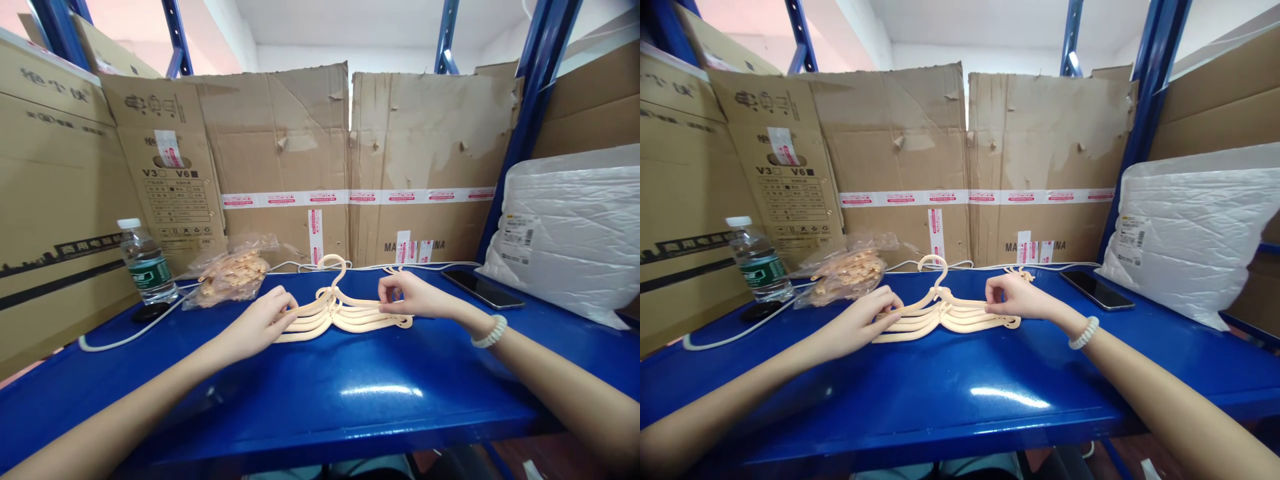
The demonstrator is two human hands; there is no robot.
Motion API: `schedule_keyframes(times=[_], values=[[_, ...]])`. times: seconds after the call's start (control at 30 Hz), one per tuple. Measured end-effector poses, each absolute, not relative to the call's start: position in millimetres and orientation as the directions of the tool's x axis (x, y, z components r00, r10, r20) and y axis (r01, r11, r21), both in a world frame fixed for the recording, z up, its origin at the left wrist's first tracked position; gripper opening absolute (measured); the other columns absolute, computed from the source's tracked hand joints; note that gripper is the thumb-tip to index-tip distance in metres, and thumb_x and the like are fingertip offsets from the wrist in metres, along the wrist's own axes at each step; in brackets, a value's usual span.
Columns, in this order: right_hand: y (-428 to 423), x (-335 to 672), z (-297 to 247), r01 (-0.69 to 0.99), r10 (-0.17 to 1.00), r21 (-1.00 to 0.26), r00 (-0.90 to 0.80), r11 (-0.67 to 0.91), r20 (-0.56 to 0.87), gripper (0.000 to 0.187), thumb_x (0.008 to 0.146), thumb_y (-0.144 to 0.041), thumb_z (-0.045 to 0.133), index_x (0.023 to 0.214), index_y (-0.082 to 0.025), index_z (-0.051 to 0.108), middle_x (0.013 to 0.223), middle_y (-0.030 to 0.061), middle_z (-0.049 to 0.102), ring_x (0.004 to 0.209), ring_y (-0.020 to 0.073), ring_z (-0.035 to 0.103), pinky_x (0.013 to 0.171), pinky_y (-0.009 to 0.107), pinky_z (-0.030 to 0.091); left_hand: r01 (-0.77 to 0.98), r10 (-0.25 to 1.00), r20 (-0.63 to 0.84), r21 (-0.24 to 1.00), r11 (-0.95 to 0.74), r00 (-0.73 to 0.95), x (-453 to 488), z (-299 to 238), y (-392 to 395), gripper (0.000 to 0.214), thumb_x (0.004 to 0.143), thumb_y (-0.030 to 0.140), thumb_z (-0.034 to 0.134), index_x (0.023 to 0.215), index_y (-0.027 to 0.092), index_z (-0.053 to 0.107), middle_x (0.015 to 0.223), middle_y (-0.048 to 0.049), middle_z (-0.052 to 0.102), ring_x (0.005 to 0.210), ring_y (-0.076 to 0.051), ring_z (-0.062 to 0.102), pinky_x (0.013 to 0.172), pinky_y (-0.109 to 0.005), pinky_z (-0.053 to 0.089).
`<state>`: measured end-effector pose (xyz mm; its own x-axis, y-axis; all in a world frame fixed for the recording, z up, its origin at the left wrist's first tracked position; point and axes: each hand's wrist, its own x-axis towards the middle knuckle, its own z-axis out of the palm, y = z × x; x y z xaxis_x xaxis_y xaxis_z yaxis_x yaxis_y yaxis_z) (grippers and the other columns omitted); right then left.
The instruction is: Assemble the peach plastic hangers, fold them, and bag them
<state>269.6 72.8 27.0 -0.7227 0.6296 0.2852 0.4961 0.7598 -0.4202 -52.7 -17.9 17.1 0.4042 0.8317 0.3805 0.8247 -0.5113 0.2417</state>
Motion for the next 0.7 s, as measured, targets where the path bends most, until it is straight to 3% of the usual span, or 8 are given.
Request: schedule_keyframes(times=[0.17,0.27,0.33,0.47,0.6,0.7], values=[[77.7,282.1,30.9,0.409,0.584,-0.587,-0.800,0.699,0.139,0.029,0.076,-0.044,0.066,0.074,-0.016,0.060,0.069,0.0014,0.062,0.064,0.0126,0.055,0.059,0.024,0.042,0.812,0.848,0.356,0.298,-0.501,0.393,-44.0,4.7,-28.4,0.022,0.092,0.027,0.037,0.077,0.019,0.051,0.080,-0.0015,0.052,0.073,-0.016,0.050,0.066,-0.027,0.040],[93.4,300.7,37.6,0.419,0.669,-0.634,-0.712,0.650,0.216,0.034,0.082,-0.049,0.059,0.077,-0.015,0.060,0.071,0.0033,0.064,0.064,0.0138,0.057,0.059,0.026,0.044,0.800,0.841,0.380,0.316,-0.510,0.386,-44.5,-0.9,-28.1,0.020,0.091,0.026,0.039,0.075,0.019,0.050,0.077,-0.0007,0.052,0.070,-0.016,0.050,0.064,-0.026,0.038],[109.0,316.9,38.7,0.525,0.742,-0.549,-0.595,0.650,0.310,0.031,0.083,-0.046,0.056,0.078,-0.016,0.061,0.072,0.0048,0.066,0.066,0.0154,0.059,0.061,0.027,0.045,0.795,0.835,0.394,0.320,-0.515,0.383,-45.8,-3.6,-27.6,0.019,0.090,0.027,0.040,0.077,0.019,0.051,0.076,-0.0005,0.052,0.069,-0.015,0.049,0.064,-0.026,0.038],[141.5,345.8,26.5,0.797,0.798,-0.215,-0.458,0.564,0.393,0.016,0.078,-0.028,0.057,0.082,-0.016,0.066,0.074,0.0064,0.069,0.068,0.0182,0.061,0.065,0.028,0.045,0.799,0.840,0.379,0.316,-0.512,0.388,-46.9,-6.1,-27.6,0.020,0.090,0.029,0.041,0.076,0.018,0.052,0.075,-0.0005,0.052,0.067,-0.015,0.049,0.063,-0.026,0.037],[158.6,353.1,9.4,0.783,0.766,-0.081,-0.572,0.616,0.293,0.031,0.074,-0.013,0.054,0.101,-0.016,0.070,0.094,0.0087,0.071,0.083,0.0209,0.064,0.075,0.030,0.047,0.800,0.834,0.383,0.301,-0.518,0.396,-46.4,-6.4,-28.2,0.023,0.091,0.030,0.040,0.073,0.019,0.051,0.074,-0.0006,0.051,0.065,-0.015,0.048,0.062,-0.026,0.037],[160.4,345.7,3.1,0.730,0.707,0.005,-0.665,0.684,0.241,0.040,0.071,-0.004,0.050,0.102,-0.018,0.071,0.104,0.0088,0.069,0.096,0.0220,0.063,0.083,0.030,0.045,0.800,0.828,0.395,0.292,-0.524,0.398,-47.0,-7.2,-28.0,0.025,0.091,0.032,0.040,0.072,0.019,0.049,0.073,-0.0006,0.051,0.064,-0.015,0.048,0.061,-0.026,0.037]])
